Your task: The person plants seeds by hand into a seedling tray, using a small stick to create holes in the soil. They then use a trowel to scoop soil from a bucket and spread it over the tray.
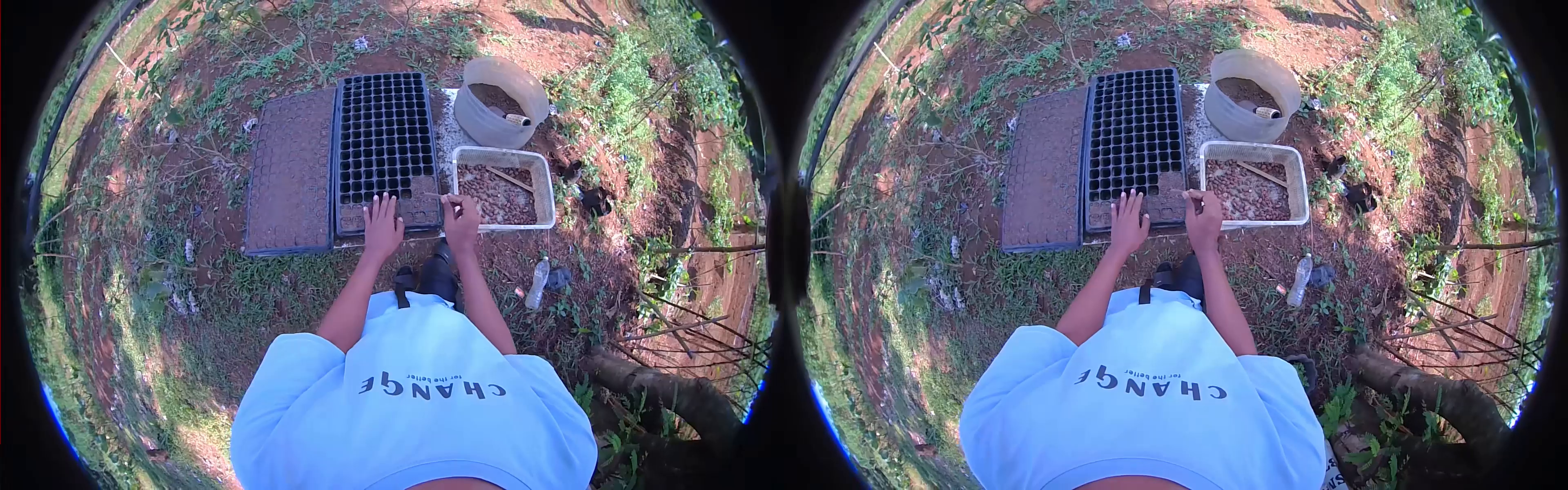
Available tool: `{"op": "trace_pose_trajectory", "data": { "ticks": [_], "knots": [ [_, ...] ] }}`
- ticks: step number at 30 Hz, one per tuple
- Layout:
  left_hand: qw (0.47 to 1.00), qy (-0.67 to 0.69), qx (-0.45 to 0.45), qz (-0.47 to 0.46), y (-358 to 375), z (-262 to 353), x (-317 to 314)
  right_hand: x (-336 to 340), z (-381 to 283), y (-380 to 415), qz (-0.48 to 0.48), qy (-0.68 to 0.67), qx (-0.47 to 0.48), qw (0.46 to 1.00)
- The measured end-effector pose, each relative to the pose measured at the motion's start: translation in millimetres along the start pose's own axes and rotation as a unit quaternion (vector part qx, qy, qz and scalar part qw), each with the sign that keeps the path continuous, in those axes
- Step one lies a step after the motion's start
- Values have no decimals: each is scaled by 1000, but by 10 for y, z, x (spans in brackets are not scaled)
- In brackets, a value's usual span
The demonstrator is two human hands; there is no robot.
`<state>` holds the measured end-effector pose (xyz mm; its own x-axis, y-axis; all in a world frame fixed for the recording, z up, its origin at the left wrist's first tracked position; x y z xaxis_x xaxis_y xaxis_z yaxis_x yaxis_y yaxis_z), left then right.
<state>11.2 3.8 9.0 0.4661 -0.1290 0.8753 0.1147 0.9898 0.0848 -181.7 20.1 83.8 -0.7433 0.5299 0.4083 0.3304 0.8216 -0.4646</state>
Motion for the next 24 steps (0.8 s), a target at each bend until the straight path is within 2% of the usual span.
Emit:
{"op": "trace_pose_trajectory", "data": {
  "ticks": [14, 16, 22, 24],
  "knots": [
    [994, -98, -28, -38, -34, -49, 37, -224, 62, 96, -15, 58, 57, 997],
    [994, -95, -26, -38, -30, -47, 43, -259, 92, 105, -31, 41, 14, 999],
    [996, -78, -19, -44, -25, -66, 59, -449, 123, 136, -72, 3, -10, 997],
    [996, -69, -18, -46, -26, -52, 65, -449, 120, 175, -95, 32, -11, 995]
  ]
}}
Point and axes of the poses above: each hand's wrist, its own y-axis away from the middle knuckle, its own x-axis out of the back of the hand, z = x × y, the point moved 4 cm from there along -y, towards the middle knuckle, and after that the axes turned 5 degrees about x, right-handed, at the moved point
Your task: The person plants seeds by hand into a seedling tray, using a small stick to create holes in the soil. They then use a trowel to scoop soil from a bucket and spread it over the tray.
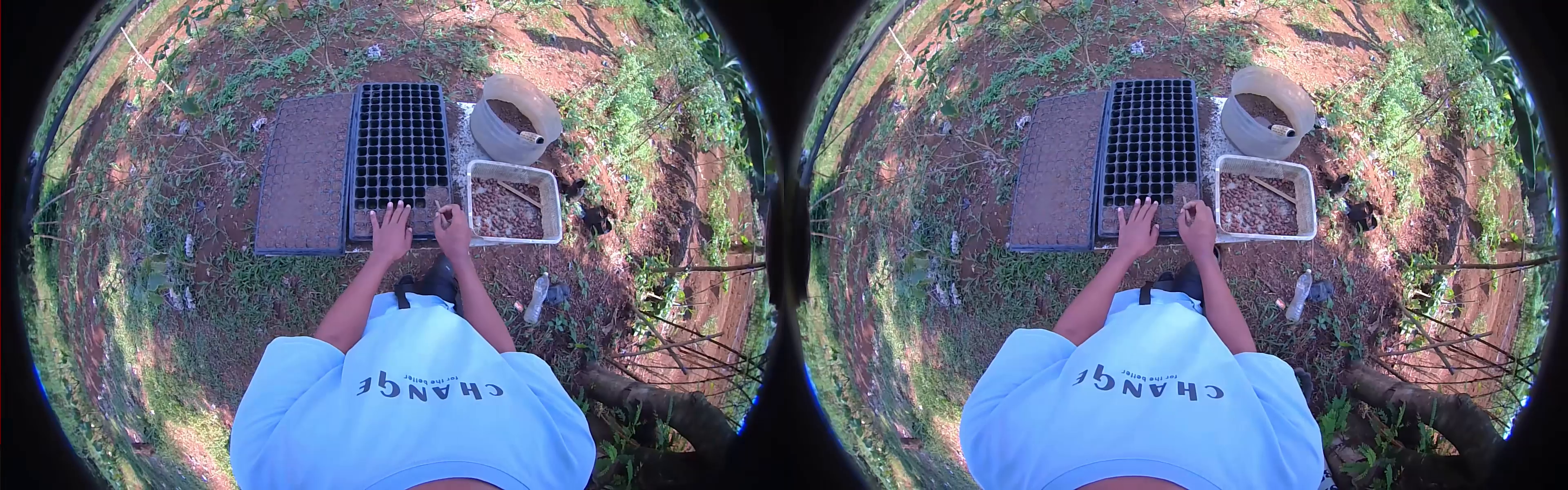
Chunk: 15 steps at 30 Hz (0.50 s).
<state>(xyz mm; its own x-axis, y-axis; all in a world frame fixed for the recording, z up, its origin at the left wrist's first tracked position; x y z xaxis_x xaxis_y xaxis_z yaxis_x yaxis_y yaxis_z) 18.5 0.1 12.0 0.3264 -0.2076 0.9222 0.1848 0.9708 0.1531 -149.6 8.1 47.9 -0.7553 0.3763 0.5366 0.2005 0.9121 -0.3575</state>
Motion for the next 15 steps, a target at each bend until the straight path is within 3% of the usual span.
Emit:
{"op": "trace_pose_trajectory", "data": {
  "ticks": [5, 7, 15],
  "knots": [
    [1000, -3, -7, -5, 5, -12, 28, -82, 57, 46, -3, -17, -8, 1000],
    [1000, -7, -9, -7, -5, -32, 10, -63, 28, 36, -9, 47, 65, 997],
    [1000, -13, -9, -15, -32, -52, -2, -61, 50, 27, 10, 46, 66, 997]
  ]
}}
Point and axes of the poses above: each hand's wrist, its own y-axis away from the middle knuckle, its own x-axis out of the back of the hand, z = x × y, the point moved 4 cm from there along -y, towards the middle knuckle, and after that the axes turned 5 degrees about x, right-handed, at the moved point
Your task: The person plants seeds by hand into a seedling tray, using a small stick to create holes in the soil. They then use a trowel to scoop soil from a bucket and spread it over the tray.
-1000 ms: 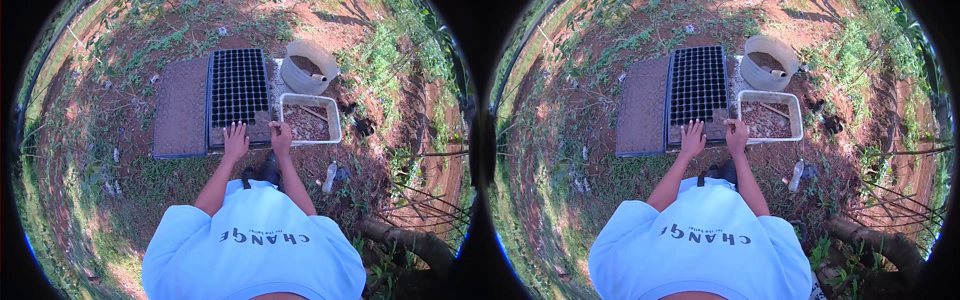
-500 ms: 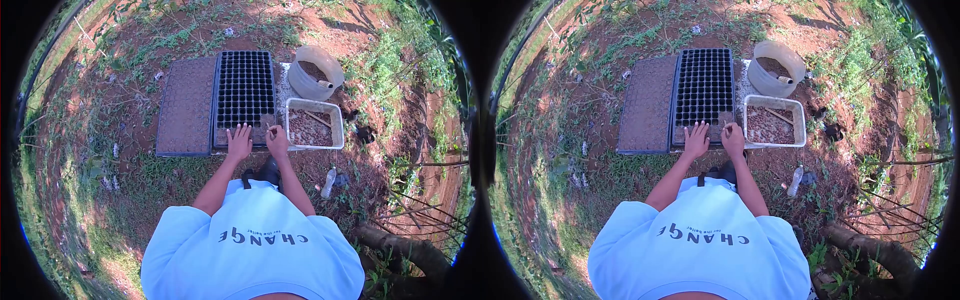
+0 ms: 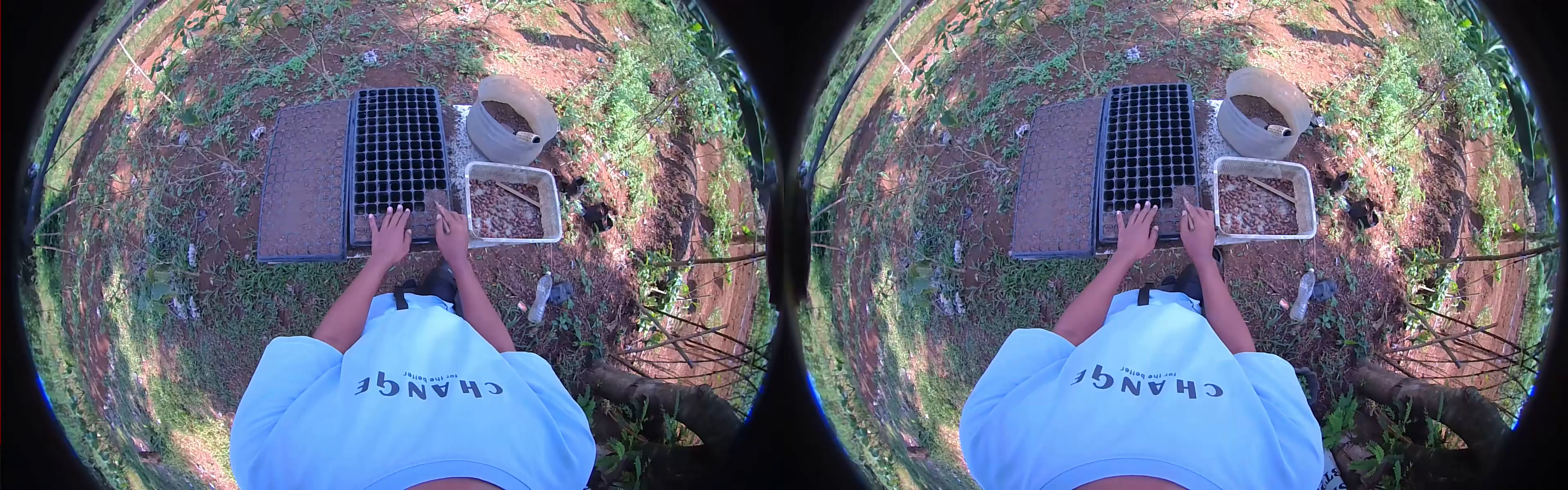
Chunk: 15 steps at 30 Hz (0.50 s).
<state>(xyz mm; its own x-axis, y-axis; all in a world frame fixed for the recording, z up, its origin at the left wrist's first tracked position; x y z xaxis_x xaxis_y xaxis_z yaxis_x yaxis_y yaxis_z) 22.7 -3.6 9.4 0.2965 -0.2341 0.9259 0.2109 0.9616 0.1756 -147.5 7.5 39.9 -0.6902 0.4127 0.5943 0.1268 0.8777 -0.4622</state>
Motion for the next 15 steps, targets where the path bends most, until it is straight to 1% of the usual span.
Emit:
{"op": "trace_pose_trajectory", "data": {
  "ticks": [2, 4, 7, 15],
  "knots": [
    [1000, 1, -3, 5, 4, -7, 1, -6, -5, 3, 9, 6, 18, 1000],
    [1000, 5, -3, 6, 11, -7, 7, -20, 20, 15, -19, -5, 1, 1000],
    [1000, 11, 0, 11, 15, -1, 6, -15, 18, 22, -12, -6, -7, 1000],
    [999, 22, 8, 31, 43, 25, -5, -15, 65, 34, -41, 9, -12, 999]
  ]
}}
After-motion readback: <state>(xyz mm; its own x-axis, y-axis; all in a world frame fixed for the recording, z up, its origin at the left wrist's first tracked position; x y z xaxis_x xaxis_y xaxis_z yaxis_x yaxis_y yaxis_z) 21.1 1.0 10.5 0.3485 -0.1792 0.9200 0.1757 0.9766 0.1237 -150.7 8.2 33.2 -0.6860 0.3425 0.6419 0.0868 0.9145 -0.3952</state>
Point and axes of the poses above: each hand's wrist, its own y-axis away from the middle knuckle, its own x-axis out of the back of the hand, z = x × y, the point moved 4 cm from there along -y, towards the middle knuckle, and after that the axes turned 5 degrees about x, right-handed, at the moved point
